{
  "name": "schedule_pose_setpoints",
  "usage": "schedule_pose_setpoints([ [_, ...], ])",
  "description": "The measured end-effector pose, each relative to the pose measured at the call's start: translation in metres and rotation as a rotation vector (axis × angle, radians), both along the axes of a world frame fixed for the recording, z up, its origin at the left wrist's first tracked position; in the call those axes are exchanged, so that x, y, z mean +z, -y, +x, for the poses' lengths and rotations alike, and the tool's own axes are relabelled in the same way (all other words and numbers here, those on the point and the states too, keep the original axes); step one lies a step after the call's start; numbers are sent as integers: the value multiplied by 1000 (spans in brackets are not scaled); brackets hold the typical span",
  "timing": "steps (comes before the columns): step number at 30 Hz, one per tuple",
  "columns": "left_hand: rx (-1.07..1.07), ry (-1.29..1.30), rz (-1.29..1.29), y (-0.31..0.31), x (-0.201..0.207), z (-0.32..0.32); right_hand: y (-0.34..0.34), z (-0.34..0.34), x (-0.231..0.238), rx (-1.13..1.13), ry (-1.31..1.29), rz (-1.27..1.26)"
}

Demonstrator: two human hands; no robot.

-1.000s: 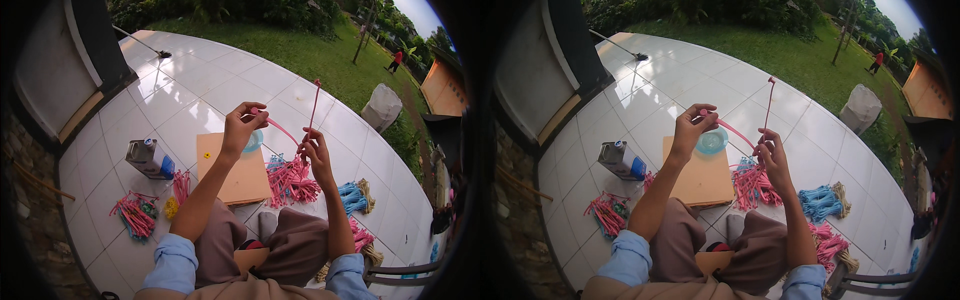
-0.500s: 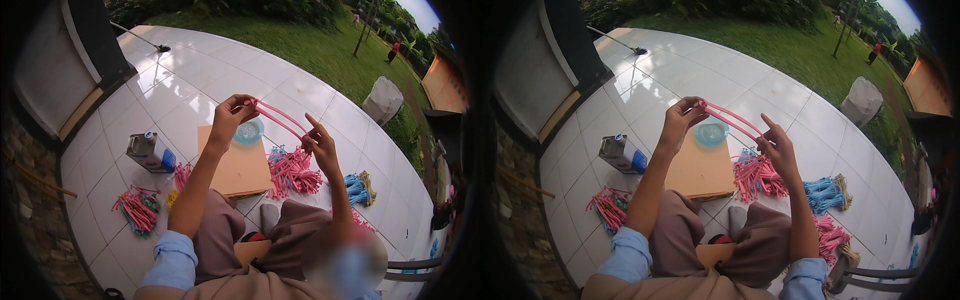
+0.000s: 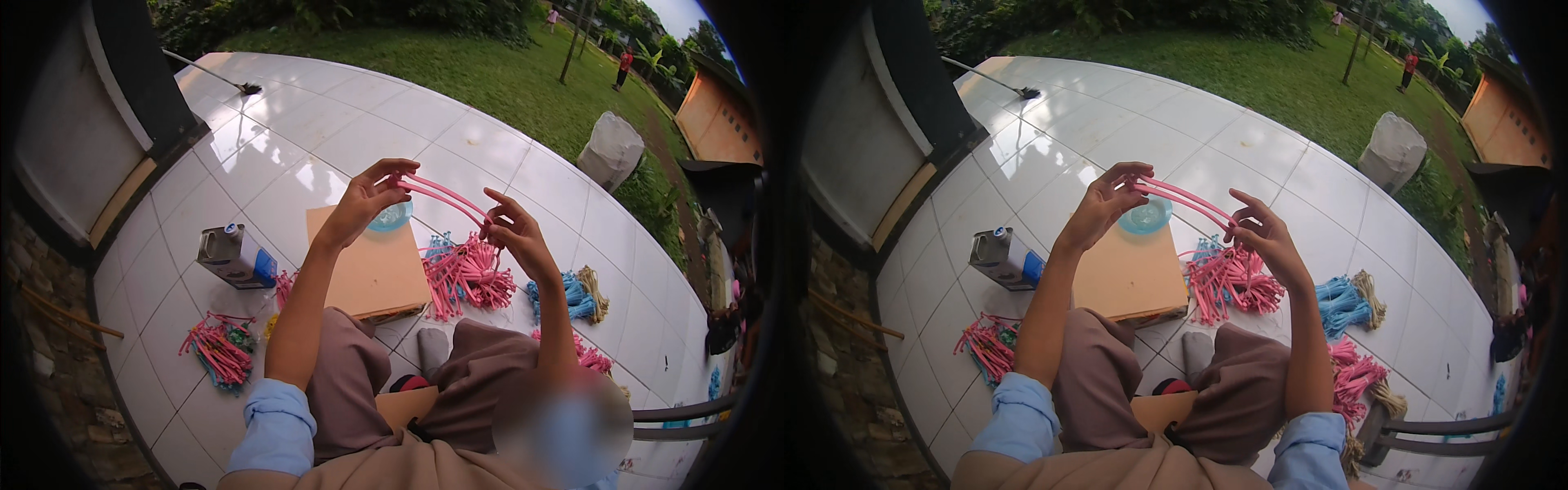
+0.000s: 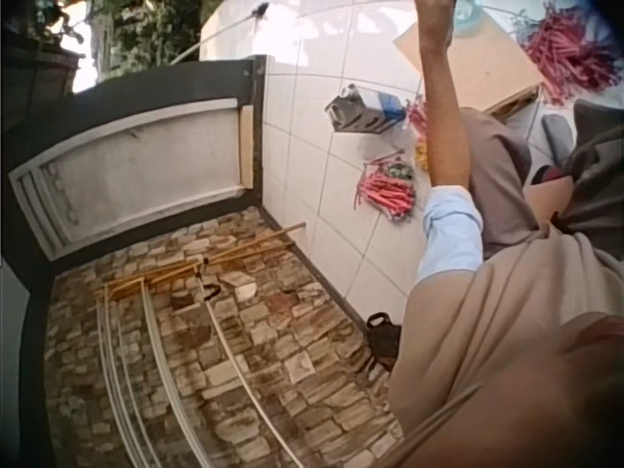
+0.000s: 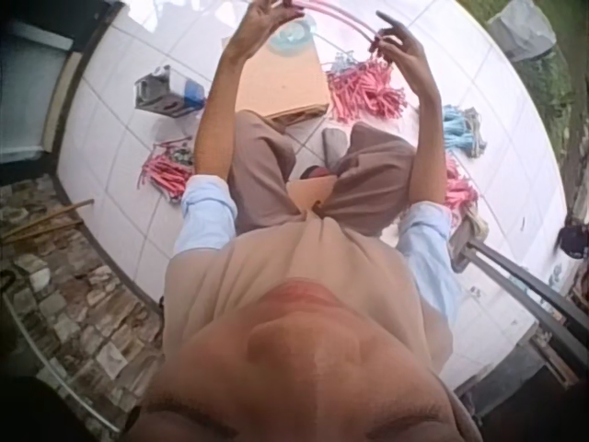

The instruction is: The person applies glue from a small bowl to individual pink shoe straps by dipping their fingers into the glue and rubbing it along the surface of each strap.

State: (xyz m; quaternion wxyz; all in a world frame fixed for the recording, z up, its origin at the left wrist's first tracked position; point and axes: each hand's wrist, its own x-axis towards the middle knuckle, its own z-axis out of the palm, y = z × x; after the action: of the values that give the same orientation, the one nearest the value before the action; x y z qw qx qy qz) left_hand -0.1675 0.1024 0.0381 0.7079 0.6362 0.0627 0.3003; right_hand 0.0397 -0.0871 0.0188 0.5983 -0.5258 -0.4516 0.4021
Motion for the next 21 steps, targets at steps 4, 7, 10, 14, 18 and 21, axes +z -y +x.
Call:
schedule_pose_setpoints([
  [4, 38, -36, 141, -2, -4, 1, -1, 0, 0, -7, 58, 12],
  [7, 161, 22, -32, 12, -8, 17, -2, -8, 3, -38, 132, -43],
  [10, 229, 216, -224, 27, -20, 34, -14, -22, -7, -93, 89, 82],
  [14, -153, -72, -193, 44, -45, 50, -27, -31, -9, -110, -14, 110],
  [18, -36, -39, -249, 50, -47, 65, -21, -25, -14, -208, 116, 8],
  [21, 157, 73, -362, 50, -44, 67, -20, -30, -26, -228, 203, -29],
])
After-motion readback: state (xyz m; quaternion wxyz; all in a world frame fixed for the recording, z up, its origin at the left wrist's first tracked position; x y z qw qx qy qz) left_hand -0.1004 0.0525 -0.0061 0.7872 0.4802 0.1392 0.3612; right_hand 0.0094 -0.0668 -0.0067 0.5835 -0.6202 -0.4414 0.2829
